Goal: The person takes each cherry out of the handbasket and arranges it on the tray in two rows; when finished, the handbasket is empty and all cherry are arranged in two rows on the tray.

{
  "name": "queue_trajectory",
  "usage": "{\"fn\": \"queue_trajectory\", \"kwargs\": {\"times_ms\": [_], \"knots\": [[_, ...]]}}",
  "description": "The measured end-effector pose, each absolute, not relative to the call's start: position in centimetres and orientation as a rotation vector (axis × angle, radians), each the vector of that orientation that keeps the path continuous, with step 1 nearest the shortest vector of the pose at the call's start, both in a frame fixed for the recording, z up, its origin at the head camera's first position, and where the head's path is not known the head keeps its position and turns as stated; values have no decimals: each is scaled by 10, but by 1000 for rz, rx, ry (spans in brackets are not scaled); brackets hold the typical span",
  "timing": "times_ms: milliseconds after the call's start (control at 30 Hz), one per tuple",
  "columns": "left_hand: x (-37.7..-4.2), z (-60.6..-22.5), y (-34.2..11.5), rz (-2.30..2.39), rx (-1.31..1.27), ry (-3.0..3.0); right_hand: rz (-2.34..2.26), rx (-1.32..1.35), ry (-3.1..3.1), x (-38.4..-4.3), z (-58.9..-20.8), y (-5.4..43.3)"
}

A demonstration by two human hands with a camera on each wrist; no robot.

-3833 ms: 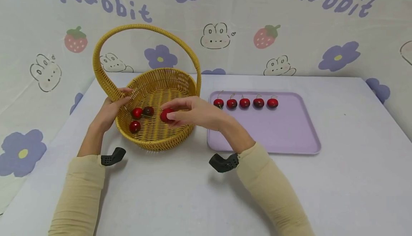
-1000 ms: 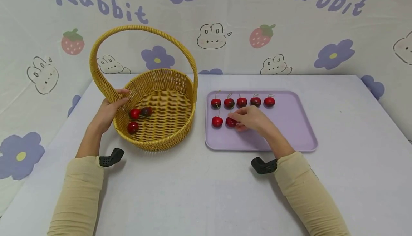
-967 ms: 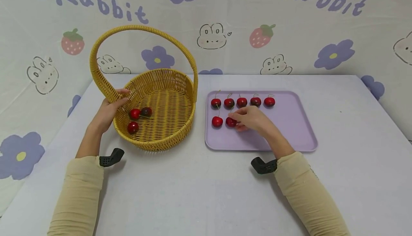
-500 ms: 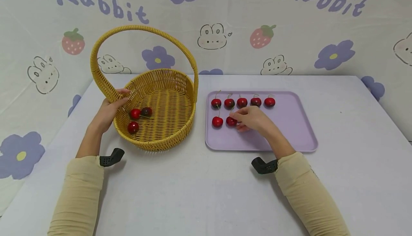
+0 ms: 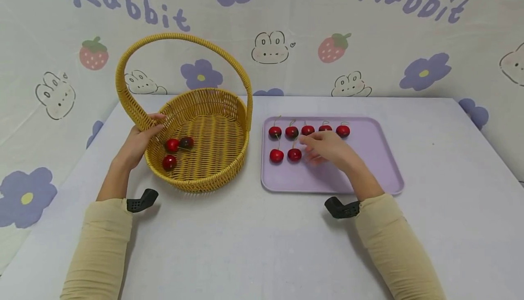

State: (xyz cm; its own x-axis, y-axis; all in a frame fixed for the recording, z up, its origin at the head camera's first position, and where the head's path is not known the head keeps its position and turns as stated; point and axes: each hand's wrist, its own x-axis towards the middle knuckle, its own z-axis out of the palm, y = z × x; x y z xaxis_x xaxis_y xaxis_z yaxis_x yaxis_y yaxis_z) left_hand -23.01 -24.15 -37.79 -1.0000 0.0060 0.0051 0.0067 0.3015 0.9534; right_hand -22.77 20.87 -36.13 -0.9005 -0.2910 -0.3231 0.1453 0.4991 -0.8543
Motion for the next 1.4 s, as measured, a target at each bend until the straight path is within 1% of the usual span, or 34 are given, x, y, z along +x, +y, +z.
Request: {"fn": "queue_trajectory", "kwargs": {"times_ms": [300,567,967,1100,1400], "knots": [[-228,-376,-244,-1863,-28,-2531,-1687,-344,1996,-225,-342,212],[-231,-378,-242,-1852,-51,-2527,-1722,-494,1830,-223,-334,196],[-230,-379,-244,-1872,-33,-2523,-1631,-559,1782,-222,-315,133],[-230,-380,-245,-1885,-29,-2518,-1578,-605,1785,-225,-315,110],[-231,-379,-244,-1873,-20,-2520,-1499,-618,1774,-228,-320,60]]}}
